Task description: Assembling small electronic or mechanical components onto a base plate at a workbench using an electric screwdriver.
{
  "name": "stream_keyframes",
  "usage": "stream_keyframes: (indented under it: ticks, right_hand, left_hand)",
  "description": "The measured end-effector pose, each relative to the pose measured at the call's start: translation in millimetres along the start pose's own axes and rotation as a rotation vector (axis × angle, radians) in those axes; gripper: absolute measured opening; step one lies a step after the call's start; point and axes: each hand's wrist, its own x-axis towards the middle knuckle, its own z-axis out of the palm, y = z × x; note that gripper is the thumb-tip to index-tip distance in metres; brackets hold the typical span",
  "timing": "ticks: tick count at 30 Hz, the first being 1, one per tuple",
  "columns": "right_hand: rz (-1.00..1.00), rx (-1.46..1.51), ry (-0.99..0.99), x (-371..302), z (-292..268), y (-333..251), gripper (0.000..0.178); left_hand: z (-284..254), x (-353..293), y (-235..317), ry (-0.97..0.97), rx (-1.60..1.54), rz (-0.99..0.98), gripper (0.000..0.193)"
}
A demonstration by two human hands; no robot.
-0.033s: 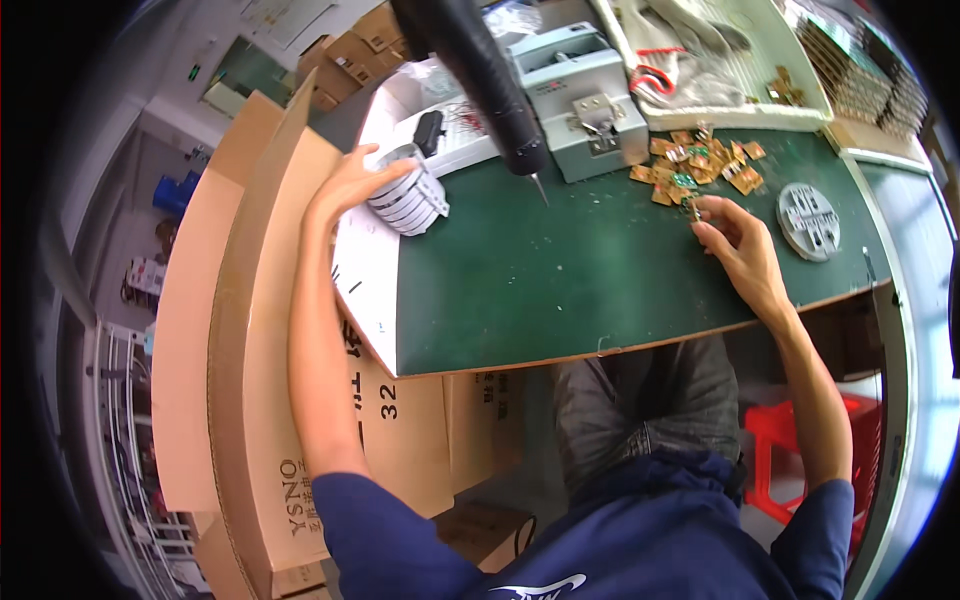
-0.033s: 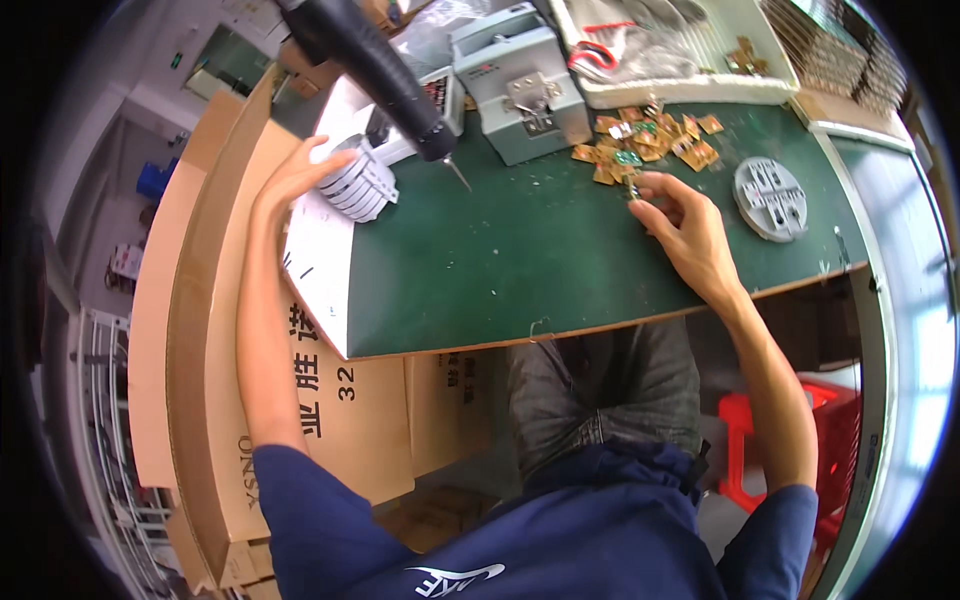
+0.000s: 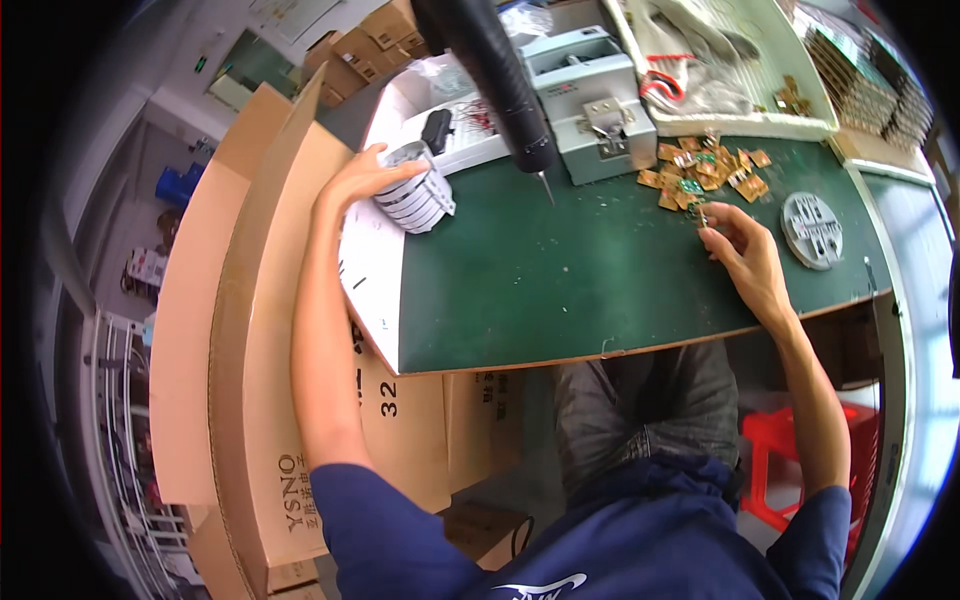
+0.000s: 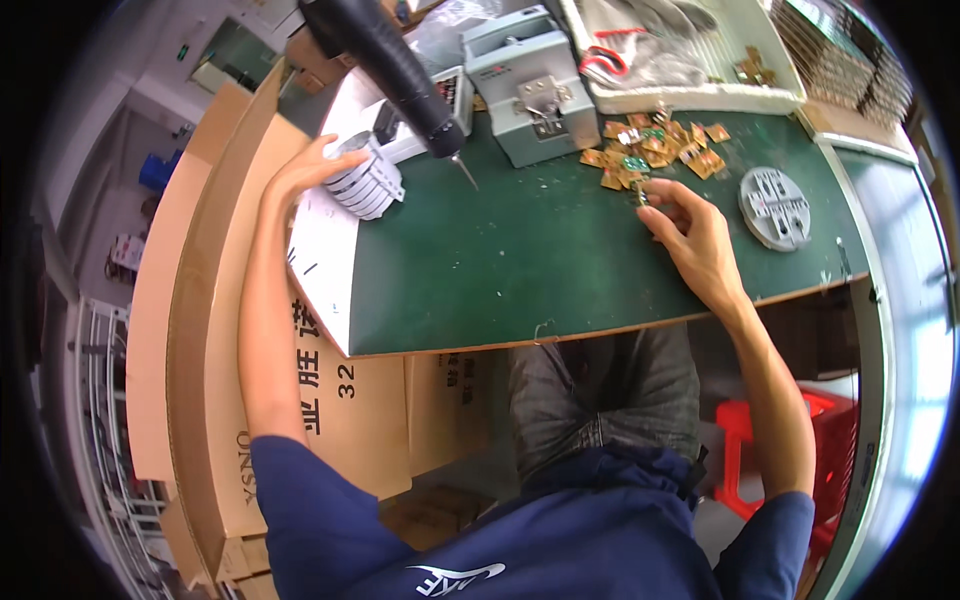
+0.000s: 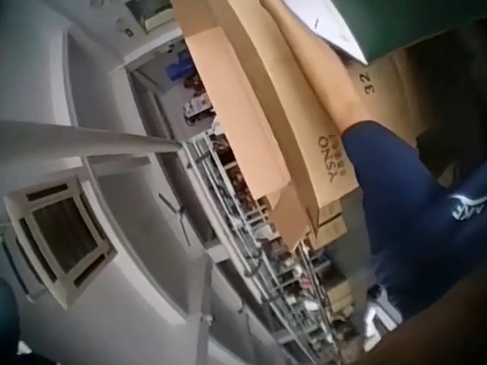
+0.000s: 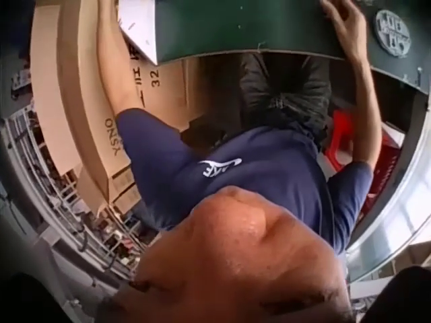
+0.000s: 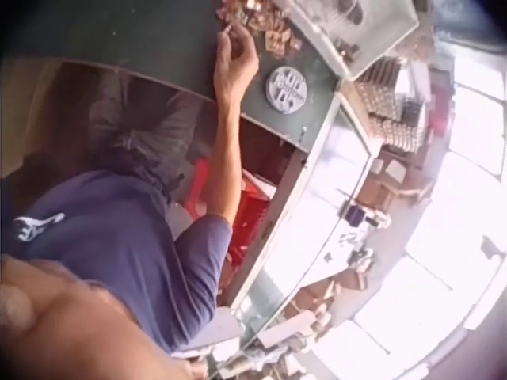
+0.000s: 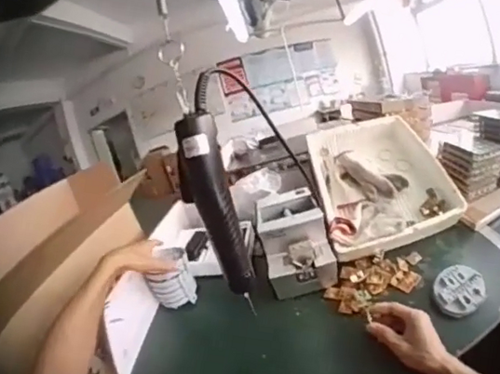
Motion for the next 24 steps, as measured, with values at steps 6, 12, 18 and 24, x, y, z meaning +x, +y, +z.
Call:
stream_keyframes:
  ticks: [6,12,18,24]
  right_hand:
    - [0.031,-0.016,0.007,0.3,-4.7,3.9,0.033]
    - [0.022,-0.011,-0.022,0.4,-2.0,-1.7,0.033]
    - [0.013,-0.121,-0.012,-4.1,-7.1,-0.6,0.033]
    - [-0.016,-0.104,-0.017,-1.0,-1.0,-0.4,0.033]
  left_hand:
    - [8.8,18.1,12.1,-0.217,-0.045,0.055,0.118]
    - [5.3,-44.6,0.3,0.212,-0.505,0.226,0.097]
    - [94.6,-131.5,53.7,-0.32,-1.804,0.297,0.083]
    - [163.8,-160.4,92.3,-0.719,-2.063,0.16,0.082]
